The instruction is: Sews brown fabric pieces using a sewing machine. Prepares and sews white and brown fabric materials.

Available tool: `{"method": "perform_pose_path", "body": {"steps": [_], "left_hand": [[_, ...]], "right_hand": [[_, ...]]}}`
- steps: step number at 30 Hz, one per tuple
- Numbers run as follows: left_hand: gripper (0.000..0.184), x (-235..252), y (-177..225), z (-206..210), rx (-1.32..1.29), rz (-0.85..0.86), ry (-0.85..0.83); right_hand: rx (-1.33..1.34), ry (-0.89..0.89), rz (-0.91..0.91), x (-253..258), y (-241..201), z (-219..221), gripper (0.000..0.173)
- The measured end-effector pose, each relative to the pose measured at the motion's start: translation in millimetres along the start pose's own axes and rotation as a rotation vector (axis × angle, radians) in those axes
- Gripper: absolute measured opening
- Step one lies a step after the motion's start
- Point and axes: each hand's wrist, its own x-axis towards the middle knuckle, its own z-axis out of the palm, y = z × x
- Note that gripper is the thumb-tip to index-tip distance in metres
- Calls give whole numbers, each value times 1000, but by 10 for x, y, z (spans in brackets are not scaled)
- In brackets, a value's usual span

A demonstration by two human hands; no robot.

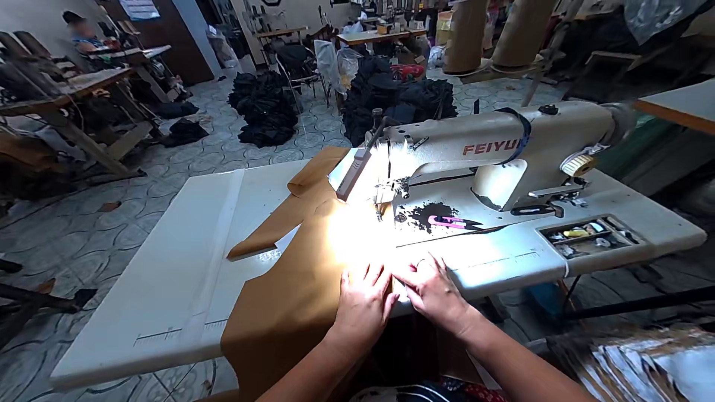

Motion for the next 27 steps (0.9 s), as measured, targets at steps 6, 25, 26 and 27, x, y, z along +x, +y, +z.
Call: {"method": "perform_pose_path", "body": {"steps": [6,25,26,27], "left_hand": [[42,-35,92,119,28,-67,101],[37,730,-300,137,16,-173,-41],[37,797,-334,128,-7,-182,-65],[37,869,-375,131,-23,-192,-86]], "right_hand": [[28,-52,-2,54,39,-46,31],[44,-337,144,852,344,14,32],[33,-340,155,908,365,43,33],[34,-330,168,951,391,82,33]]}}
